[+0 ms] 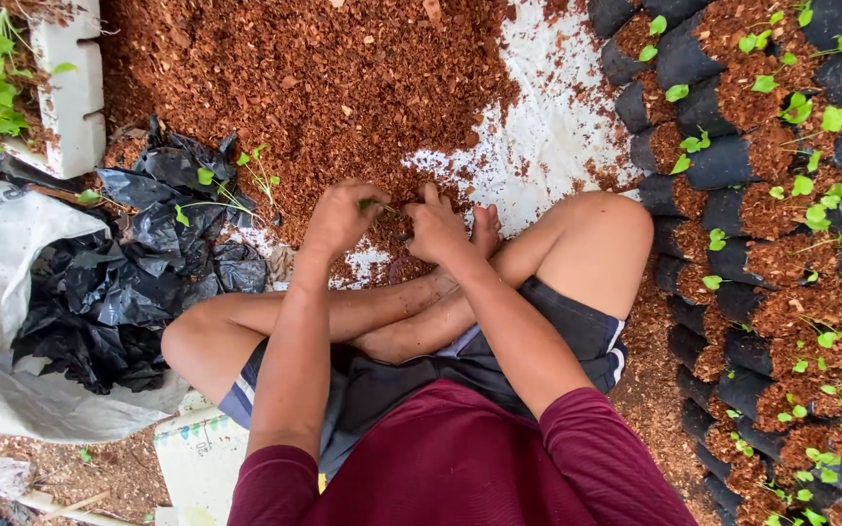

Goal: Transplanting seedlings into nursery bags with coco peat

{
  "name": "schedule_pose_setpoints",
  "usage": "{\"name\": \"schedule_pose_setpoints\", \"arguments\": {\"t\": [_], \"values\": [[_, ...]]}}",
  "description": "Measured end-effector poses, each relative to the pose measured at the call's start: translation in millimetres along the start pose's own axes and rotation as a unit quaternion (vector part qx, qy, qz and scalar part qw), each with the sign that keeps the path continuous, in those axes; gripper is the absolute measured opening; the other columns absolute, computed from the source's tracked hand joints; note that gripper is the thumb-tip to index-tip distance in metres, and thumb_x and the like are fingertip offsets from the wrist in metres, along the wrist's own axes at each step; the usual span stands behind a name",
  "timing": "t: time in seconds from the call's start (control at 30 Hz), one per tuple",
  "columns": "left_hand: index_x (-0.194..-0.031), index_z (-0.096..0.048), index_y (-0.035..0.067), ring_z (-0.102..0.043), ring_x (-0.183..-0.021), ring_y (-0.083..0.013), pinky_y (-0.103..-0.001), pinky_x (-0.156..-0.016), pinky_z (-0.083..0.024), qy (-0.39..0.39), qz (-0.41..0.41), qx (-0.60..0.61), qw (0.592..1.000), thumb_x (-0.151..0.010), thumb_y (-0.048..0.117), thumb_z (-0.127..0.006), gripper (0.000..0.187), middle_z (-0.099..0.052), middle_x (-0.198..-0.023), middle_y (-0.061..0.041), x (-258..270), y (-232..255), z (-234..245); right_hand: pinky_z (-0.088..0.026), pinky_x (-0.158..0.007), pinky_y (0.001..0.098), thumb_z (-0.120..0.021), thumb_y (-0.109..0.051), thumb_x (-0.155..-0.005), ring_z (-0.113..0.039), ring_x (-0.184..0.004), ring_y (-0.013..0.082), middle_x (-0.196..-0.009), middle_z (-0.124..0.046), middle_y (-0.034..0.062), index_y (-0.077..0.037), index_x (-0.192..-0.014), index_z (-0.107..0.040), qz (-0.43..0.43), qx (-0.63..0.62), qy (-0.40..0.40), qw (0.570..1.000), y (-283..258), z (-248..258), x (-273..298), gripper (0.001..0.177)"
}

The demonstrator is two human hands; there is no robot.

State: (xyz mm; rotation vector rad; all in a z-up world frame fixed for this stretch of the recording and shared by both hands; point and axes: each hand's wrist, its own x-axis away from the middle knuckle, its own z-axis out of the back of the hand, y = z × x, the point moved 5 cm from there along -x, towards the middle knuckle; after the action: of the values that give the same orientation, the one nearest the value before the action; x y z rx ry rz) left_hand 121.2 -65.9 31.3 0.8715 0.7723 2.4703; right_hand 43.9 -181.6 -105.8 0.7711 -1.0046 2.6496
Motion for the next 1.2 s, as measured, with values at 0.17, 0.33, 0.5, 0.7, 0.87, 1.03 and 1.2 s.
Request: {"name": "schedule_pose_setpoints", "arguments": {"t": [0.17, 0.33, 0.5, 0.7, 0.87, 1.03, 1.2], "values": [[-0.115, -0.075, 0.003, -0.071, -0.105, -0.0357, -0.051, -0.1, -0.054, 0.037, -0.04, 0.024, 0.998, -0.098, -0.002, -0.065, 0.02, -0.072, -0.106, -0.02, -30.7, -31.4, 3.9, -0.055, -0.091, 0.0639, -0.079, -0.009, -0.079, -0.048, -0.13, 0.0506, -0.148, -0.042, 0.0219, -0.006, -0.13, -0.07, -0.024, 0.042, -0.026, 0.999, -8.9, 1.9, -7.1, 0.052], [-0.16, -0.041, 0.028, -0.048, -0.136, -0.0457, -0.059, -0.105, -0.053, 0.026, 0.097, -0.234, 0.967, -0.099, 0.016, -0.071, 0.069, -0.036, -0.156, -0.022, -75.3, -59.5, -25.6, -0.053, -0.098, 0.0636, -0.078, -0.008, -0.083, -0.041, -0.137, 0.0566, -0.15, -0.04, 0.0277, 0.0, -0.126, -0.071, -0.03, 0.034, -0.036, 0.998, -19.5, 18.6, 5.7, 0.045], [-0.144, -0.058, 0.018, -0.048, -0.135, -0.0517, -0.054, -0.102, -0.058, -0.026, 0.027, -0.259, 0.965, -0.089, -0.018, -0.056, 0.066, -0.042, -0.15, -0.02, -108.4, -121.0, -93.9, -0.047, -0.103, 0.0685, -0.083, -0.011, -0.08, -0.041, -0.134, 0.0619, -0.138, -0.042, 0.029, 0.003, -0.126, -0.068, -0.008, -0.075, 0.012, 0.997, -16.3, 36.5, 21.4, 0.05], [-0.127, -0.071, 0.014, -0.056, -0.129, -0.0493, -0.055, -0.11, -0.05, -0.01, -0.074, -0.181, 0.981, -0.086, -0.012, -0.07, 0.049, -0.056, -0.138, -0.02, -49.4, -16.5, -20.1, -0.035, -0.106, 0.0649, -0.078, -0.008, -0.087, -0.06, -0.122, 0.039, -0.123, -0.054, 0.0156, -0.009, -0.139, -0.055, -0.032, -0.111, 0.089, 0.989, -18.0, 68.7, 50.7, 0.057], [-0.135, -0.068, 0.016, -0.05, -0.138, -0.0428, -0.054, -0.115, -0.046, -0.116, -0.076, -0.179, 0.974, -0.083, -0.023, -0.059, 0.065, -0.058, -0.144, -0.018, -28.6, 33.6, -9.8, -0.038, -0.1, 0.06, -0.082, -0.011, -0.086, -0.064, -0.114, 0.0362, -0.122, -0.058, 0.0164, -0.009, -0.147, -0.046, -0.033, -0.083, 0.108, 0.99, -23.1, 67.9, 54.8, 0.071], [-0.144, -0.061, 0.012, -0.046, -0.143, -0.0381, -0.052, -0.119, -0.041, -0.095, -0.05, -0.14, 0.984, -0.084, -0.027, -0.052, 0.072, -0.058, -0.146, -0.019, -29.4, 1.1, -17.3, -0.041, -0.103, 0.0608, -0.086, -0.023, -0.086, -0.057, -0.123, 0.0438, -0.13, -0.048, 0.0162, -0.015, -0.154, -0.038, -0.035, -0.047, 0.099, 0.993, -42.1, 82.2, 69.7, 0.084], [-0.12, -0.069, 0.001, -0.064, -0.121, -0.045, -0.056, -0.106, -0.053, 0.013, 0.037, -0.02, 0.999, -0.089, 0.001, -0.075, 0.032, -0.066, -0.119, -0.03, 0.3, -47.3, -27.5, -0.056, -0.076, 0.0451, -0.077, -0.012, -0.09, -0.062, -0.105, 0.0396, -0.106, -0.048, 0.0101, -0.006, -0.117, -0.067, 0.189, 0.03, 0.232, 0.954, -21.9, 37.6, 17.5, 0.029]]}}
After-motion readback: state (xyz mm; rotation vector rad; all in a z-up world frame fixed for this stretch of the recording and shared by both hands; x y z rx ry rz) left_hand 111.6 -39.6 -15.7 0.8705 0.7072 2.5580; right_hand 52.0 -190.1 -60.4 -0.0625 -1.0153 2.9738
